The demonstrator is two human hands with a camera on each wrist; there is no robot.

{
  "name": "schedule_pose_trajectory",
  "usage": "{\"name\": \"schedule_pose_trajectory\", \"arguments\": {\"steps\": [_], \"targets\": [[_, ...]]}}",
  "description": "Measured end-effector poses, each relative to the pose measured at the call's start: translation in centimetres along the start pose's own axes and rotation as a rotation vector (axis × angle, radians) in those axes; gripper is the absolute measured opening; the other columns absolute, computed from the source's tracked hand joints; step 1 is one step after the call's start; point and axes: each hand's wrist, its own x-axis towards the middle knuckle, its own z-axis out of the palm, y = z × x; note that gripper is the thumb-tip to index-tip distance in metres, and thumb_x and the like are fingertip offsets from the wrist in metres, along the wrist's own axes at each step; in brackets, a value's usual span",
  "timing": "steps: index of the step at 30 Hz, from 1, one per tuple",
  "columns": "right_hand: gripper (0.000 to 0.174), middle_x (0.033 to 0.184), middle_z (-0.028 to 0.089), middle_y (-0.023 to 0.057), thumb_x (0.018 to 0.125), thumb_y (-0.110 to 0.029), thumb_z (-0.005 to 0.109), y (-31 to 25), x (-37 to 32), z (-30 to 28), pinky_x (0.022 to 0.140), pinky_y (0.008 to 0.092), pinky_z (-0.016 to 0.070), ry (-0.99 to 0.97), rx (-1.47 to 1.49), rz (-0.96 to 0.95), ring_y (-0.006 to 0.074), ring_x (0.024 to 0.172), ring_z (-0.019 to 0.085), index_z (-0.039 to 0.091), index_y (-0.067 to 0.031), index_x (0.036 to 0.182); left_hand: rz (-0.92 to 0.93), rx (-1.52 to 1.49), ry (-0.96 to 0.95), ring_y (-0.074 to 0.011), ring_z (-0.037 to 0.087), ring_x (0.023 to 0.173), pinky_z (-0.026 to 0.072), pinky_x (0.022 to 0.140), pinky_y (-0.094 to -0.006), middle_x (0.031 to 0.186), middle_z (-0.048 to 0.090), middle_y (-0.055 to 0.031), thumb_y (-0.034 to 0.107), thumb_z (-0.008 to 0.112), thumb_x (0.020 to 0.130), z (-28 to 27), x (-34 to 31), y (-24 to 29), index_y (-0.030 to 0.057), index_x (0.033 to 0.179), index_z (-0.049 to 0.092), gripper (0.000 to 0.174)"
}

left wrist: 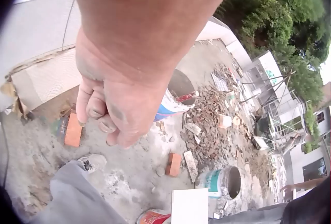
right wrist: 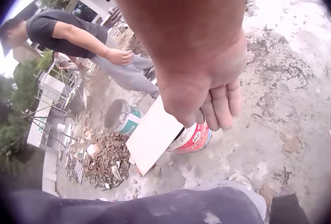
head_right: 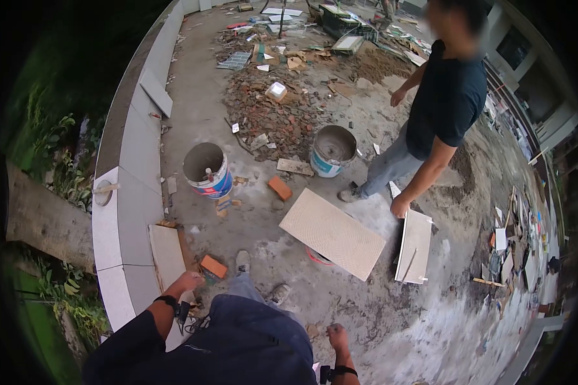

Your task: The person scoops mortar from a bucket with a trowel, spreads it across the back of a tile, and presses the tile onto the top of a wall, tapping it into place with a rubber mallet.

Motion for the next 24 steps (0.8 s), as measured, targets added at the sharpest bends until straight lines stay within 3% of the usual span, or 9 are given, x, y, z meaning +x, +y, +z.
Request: {"name": "schedule_pose_trajectory", "arguments": {"steps": [6,8,10,12,13,18,20,22,24], "targets": [[0.024,0.077,0.072,0.0144,0.085,-0.02,0.064,1.8,0.6,0.6,0.068,0.035,0.0547,-0.022,-0.012,0.045,0.0236,0.073,0.071,0.066,0.0031,0.092,-0.016,0.043,0.09,-0.0332,0.068,0.085,0.052,0.077,-0.0414,0.089,0.071,-0.0182,0.036,0.067,0.083,-1.0,-1.7,1.2,0.0042,0.095,0.072,0.035],[0.025,0.075,0.072,0.0143,0.083,-0.019,0.065,7.0,3.1,1.5,0.069,0.0346,0.0551,-0.069,-0.14,-0.004,0.0233,0.071,0.071,0.066,0.0038,0.093,0.212,0.127,0.199,-0.0291,0.064,0.066,0.051,0.065,-0.042,0.072,0.067,-0.0163,0.037,0.064,0.084,-1.1,-0.9,0.4,0.0012,0.087,0.069,0.037],[0.027,0.074,0.072,0.0148,0.084,-0.022,0.066,5.5,3.7,1.7,0.068,0.035,0.0557,-0.1,-0.247,0.006,0.0231,0.067,0.071,0.067,0.0045,0.086,0.144,0.132,0.149,-0.0319,0.064,0.068,0.0504,0.067,-0.0433,0.073,0.066,-0.0179,0.039,0.063,0.084,-2.9,-1.7,1.8,0.0012,0.085,0.069,0.038],[0.02,0.077,0.071,0.0152,0.088,-0.013,0.067,0.6,4.3,1.2,0.058,0.0327,0.0558,-0.264,-0.154,0.127,0.0213,0.066,0.069,0.066,0.0066,0.091,0.073,0.138,0.085,-0.0346,0.064,0.07,0.0499,0.068,-0.0446,0.074,0.066,-0.0195,0.041,0.063,0.084,-4.4,-2.9,2.5,0.0011,0.083,0.068,0.04],[0.022,0.075,0.07,0.0137,0.09,-0.016,0.065,-7.1,3.2,0.5,0.056,0.0333,0.0553,-0.29,-0.34,0.056,0.0206,0.063,0.068,0.066,0.0056,0.089,0.093,0.133,0.098,-0.0343,0.064,0.071,0.0494,0.068,-0.0452,0.073,0.065,-0.0199,0.041,0.062,0.085,-5.0,-3.0,2.7,0.0007,0.081,0.068,0.041],[0.028,0.071,0.065,0.0098,0.097,-0.02,0.058,-20.0,14.0,3.8,0.057,0.0313,0.0548,-0.302,-0.062,-0.114,0.0186,0.065,0.066,0.063,0.0034,0.083,0.037,0.109,0.023,-0.0341,0.065,0.071,0.0485,0.067,-0.0465,0.075,0.065,-0.0205,0.043,0.062,0.085,-8.0,0.8,4.0,0.0008,0.079,0.068,0.043],[0.027,0.078,0.066,0.0106,0.097,-0.02,0.058,-27.4,18.2,6.8,0.058,0.0304,0.0553,-0.362,-0.005,-0.248,0.0185,0.07,0.066,0.061,0.005,0.088,0.436,0.301,0.091,-0.0311,0.068,0.074,0.0516,0.071,-0.0456,0.079,0.07,-0.0166,0.047,0.062,0.087,-7.6,5.3,2.7,0.0015,0.076,0.071,0.048],[0.027,0.081,0.067,0.0134,0.096,-0.021,0.061,-38.7,19.0,10.2,0.064,0.0333,0.0558,-0.382,-0.049,-0.276,0.0212,0.073,0.067,0.06,0.006,0.092,0.051,0.128,-0.308,-0.0351,0.065,0.102,0.0504,0.086,-0.0466,0.118,0.065,-0.0229,0.057,0.058,0.088,-5.8,13.2,0.3,0.0058,0.12,0.064,0.061],[0.032,0.096,0.069,0.0232,0.091,-0.025,0.067,-47.4,21.4,15.0,0.075,0.0423,0.0538,-0.358,-0.347,-0.644,0.0372,0.084,0.068,0.06,0.0045,0.101,0.013,0.094,-0.313,-0.0375,0.051,0.128,0.0432,0.102,-0.0468,0.145,0.047,-0.0212,0.066,0.054,0.088,-6.2,15.1,2.2,0.0083,0.147,0.04,0.083]]}}
